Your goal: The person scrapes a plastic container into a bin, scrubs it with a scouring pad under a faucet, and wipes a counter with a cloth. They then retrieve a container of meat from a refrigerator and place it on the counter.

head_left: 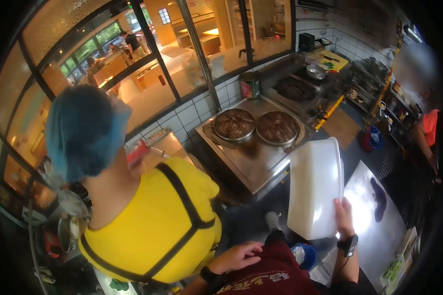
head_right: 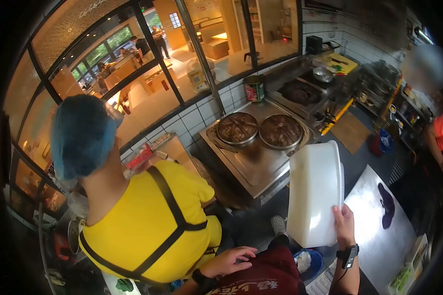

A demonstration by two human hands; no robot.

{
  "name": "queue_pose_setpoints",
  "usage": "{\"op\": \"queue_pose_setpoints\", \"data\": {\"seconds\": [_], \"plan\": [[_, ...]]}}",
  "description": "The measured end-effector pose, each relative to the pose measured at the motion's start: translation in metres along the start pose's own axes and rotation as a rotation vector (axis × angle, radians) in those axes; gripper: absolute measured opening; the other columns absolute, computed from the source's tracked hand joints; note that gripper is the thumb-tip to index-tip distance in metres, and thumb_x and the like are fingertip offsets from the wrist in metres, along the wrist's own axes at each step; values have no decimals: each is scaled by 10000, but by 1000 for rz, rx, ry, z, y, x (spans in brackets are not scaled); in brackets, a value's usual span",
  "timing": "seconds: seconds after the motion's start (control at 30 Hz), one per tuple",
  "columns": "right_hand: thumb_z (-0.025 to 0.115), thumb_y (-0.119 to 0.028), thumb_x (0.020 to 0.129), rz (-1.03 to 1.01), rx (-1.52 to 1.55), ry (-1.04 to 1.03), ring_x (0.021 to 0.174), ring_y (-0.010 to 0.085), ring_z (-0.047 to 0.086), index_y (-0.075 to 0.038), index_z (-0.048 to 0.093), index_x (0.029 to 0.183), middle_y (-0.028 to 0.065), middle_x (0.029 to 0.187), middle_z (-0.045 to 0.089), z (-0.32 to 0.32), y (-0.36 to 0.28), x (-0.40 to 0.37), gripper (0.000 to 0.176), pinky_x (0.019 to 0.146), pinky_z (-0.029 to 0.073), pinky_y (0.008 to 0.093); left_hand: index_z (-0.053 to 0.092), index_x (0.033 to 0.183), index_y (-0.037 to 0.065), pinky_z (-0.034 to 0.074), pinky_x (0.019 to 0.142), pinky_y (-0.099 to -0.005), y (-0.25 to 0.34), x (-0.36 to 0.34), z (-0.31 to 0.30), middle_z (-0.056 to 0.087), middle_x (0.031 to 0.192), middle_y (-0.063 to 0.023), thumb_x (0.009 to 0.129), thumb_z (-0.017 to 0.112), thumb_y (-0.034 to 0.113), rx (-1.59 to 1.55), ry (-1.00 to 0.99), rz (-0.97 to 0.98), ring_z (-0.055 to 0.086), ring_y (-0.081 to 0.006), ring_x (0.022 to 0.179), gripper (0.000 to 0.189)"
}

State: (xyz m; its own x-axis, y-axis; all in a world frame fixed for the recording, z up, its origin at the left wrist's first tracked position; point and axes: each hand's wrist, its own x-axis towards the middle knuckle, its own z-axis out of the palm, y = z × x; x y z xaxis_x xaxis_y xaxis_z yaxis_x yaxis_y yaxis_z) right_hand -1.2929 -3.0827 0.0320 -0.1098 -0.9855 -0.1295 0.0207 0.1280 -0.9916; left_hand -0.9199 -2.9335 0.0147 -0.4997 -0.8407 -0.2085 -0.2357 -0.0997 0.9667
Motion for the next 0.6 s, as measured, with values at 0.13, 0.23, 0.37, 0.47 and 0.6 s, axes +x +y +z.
{"op": "queue_pose_setpoints", "data": {"seconds": [0.13, 0.23, 0.37, 0.47, 0.6], "plan": [[636, -221, 1016, 74, -80, -13, 732, 73, 562, 4, 648, 1014, 18, 866, 678, 3, 9, 98, 226, 678, 466, 232, 497, 1426, 24, 497, 1002, -305, -20, 38, -23, 566, 1363, -118, 998, 639, 125, -239, 101, -94, 587, -160, 1203, 462], [642, -229, 1014, 61, -135, -41, 713, 68, 535, -4, 646, 976, 14, 840, 668, 14, -13, 170, 229, 668, 451, 237, 520, 1408, 30, 460, 1052, -302, -33, 78, -44, 564, 1373, -120, 1006, 612, 81, -341, 223, -108, 550, -171, 1271, 415], [650, -231, 1008, 92, -146, -75, 726, 79, 544, -1, 646, 985, 27, 853, 672, 13, -40, 249, 231, 700, 468, 269, 583, 1297, -2, 396, 1117, -346, 7, 132, -69, 501, 1468, -149, 1024, 561, 59, -489, 400, -77, 513, -210, 1345, 281], [654, -235, 1006, 106, -67, -86, 738, 90, 560, 3, 643, 996, 36, 870, 678, 11, -43, 291, 239, 718, 477, 271, 589, 1285, -11, 386, 1129, -366, 27, 164, -83, 485, 1479, -164, 1029, 547, 61, -410, 400, -82, 519, -223, 1338, 269], [640, -221, 1010, 128, -49, -38, 763, 101, 584, 25, 632, 1056, 47, 897, 686, 10, -46, 318, 250, 743, 487, 289, 593, 1273, -13, 387, 1132, -390, 30, 195, -98, 492, 1473, -181, 1028, 554, 64, -497, 413, -129, 516, -241, 1342, 260]]}}
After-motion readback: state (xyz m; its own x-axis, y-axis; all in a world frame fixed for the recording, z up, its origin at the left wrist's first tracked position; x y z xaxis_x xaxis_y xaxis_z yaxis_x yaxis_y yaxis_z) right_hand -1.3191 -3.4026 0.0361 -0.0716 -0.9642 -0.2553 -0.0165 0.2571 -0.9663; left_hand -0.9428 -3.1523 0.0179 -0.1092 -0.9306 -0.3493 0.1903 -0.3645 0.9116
